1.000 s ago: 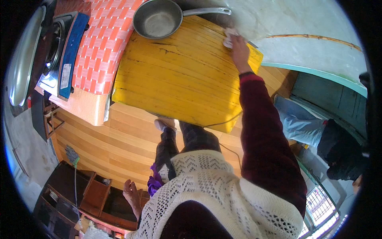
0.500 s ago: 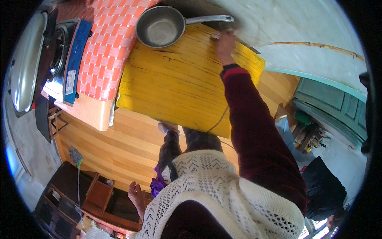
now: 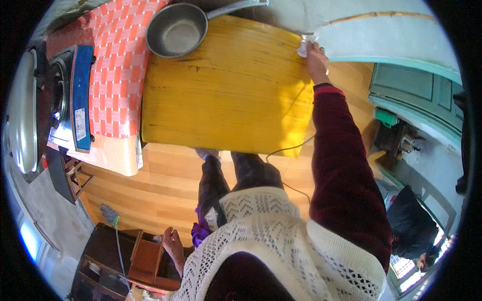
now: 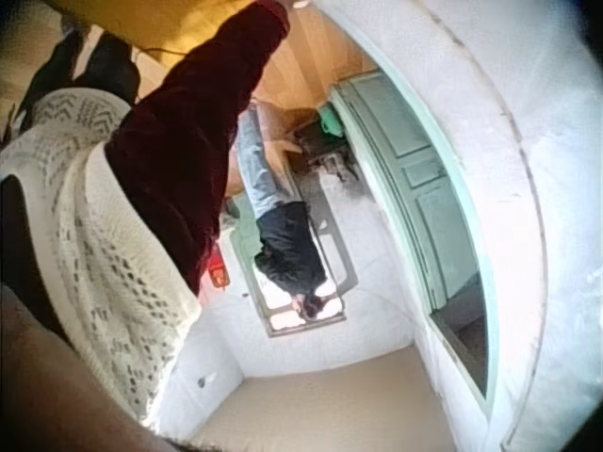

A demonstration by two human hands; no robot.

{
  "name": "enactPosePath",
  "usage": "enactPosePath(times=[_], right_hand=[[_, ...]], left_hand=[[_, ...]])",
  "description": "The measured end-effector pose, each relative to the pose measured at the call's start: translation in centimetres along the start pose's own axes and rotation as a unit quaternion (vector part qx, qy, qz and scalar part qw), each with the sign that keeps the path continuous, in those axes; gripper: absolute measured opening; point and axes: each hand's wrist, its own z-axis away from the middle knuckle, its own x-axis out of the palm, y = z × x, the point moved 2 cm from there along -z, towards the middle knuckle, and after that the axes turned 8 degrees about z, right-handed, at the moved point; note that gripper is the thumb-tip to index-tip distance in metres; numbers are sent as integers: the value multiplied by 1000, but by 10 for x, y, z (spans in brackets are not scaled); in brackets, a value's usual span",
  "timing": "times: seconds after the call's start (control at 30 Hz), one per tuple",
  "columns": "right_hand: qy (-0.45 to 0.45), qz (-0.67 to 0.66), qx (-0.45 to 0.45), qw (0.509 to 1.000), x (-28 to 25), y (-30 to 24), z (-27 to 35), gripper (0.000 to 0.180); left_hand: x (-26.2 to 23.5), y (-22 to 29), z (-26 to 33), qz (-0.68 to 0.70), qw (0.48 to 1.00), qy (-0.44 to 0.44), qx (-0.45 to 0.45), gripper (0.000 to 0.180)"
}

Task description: The person wipes a patterned tablecloth and a yellow wooden surface with a white cloth. They move around the room, wiping different sections of the table and a nearby yellow surface.

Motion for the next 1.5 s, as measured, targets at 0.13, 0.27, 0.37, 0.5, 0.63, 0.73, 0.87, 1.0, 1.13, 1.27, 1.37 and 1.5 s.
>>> enactPosePath(times=[0.13, 0.27, 0.37, 0.5, 0.63, 0.73, 0.87, 1.0, 1.13, 1.27, 1.37, 1.5], right_hand=[[-77, -44, 102, 991, 21, 31, 51, 40], [-21, -37, 115, 992, 20, -10, 75, 30], [162, -123, 123, 971, -17, -84, 92, 31], [61, -317, 46, 945, -76, -166, 124, 24], [41, -288, -141, 946, -96, -192, 159, 25], [101, -279, -3, 955, -68, -138, 177, 28], [-67, -199, 198, 957, -23, -43, 230, 28], [-48, -177, 237, 954, -26, -42, 313, 38], [-170, -230, 261, 922, -43, -63, 378, 46], [-258, -292, 299, 871, -67, -45, 392, 38], [-96, -360, 256, 892, -93, -28, 357, 37], [-36, -540, 281, 792, -98, -40, 283, 40]], left_hand=[[-16, -15, -7, -18, 1000, -25, 3, 22], [-23, -24, -20, -32, 998, -36, 30, 22], [-30, -31, -29, -62, 995, -48, 55, 22], [-42, -38, -40, -30, 994, -37, 94, 22], [-55, -49, -50, -20, 996, -43, 80, 21], [-66, -56, -54, -33, 993, -43, 105, 22], [-73, -66, -55, -33, 995, -42, 83, 22], [-77, -72, -60, -53, 994, -58, 77, 23], [-78, -79, -62, -6, 991, -42, 124, 24], [-76, -84, -65, -12, 987, -42, 151, 24], [-75, -86, -68, -16, 991, -44, 125, 23], [-76, -86, -66, -15, 994, -23, 109, 23]])
